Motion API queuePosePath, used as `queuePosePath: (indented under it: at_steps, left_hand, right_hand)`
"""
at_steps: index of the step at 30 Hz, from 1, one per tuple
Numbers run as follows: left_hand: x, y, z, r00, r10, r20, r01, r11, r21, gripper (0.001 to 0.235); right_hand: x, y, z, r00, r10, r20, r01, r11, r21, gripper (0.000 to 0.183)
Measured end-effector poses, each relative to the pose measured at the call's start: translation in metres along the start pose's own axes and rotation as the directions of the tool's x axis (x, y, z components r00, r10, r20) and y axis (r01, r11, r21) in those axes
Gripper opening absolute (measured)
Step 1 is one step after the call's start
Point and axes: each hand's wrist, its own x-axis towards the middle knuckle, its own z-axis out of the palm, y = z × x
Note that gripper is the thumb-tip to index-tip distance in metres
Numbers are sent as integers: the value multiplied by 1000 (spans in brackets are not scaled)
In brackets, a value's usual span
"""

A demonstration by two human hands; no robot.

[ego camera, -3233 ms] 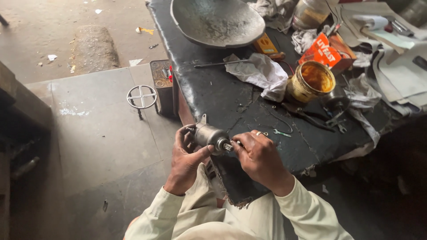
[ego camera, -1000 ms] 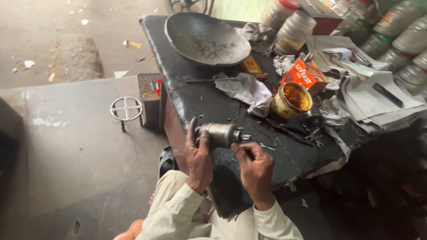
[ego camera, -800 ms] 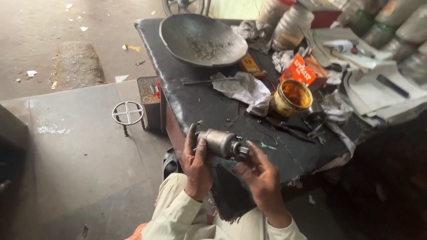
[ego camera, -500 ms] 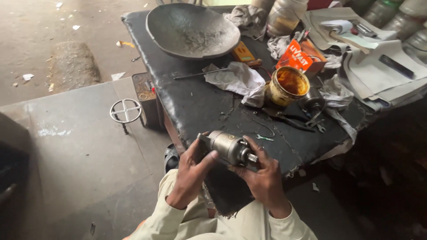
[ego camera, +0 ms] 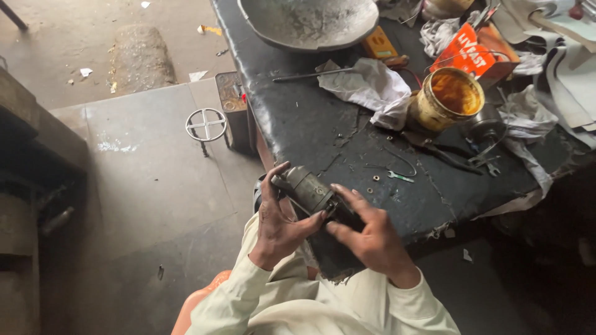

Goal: The person sits at a cluttered workbench and repairs an automotive starter motor by hand, pulling off the end cap and drive assembly, separating the armature from the housing, handling small screws and washers, and reassembling the components back together on the bench.

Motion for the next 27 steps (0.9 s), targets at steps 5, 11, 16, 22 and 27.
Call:
queuePosePath:
  at_steps: [5,11,16,22,27]
  left_hand:
    - [-1,0,0,1000,24,-1,-24,999,27,101]
    - [-1,-1,-3,999,45,22,-45,999,23,107]
    - [-2,-1,-3,995,32,96,-26,998,-62,106]
    - [1,5,3,999,6,54,-11,995,99,106]
    - [1,9,5,994,-111,18,108,988,106,105]
  right_hand:
    - [-3,11,7,957,-110,-267,76,988,-137,25]
    - [8,-7,9,902,-364,-232,241,870,-429,13]
    - [38,-28,9,914,-392,-108,292,817,-497,20]
    - [54,-32,-2,982,-186,-17,161,892,-422,17]
    - [61,-16,4,991,-58,-120,4,915,-404,15]
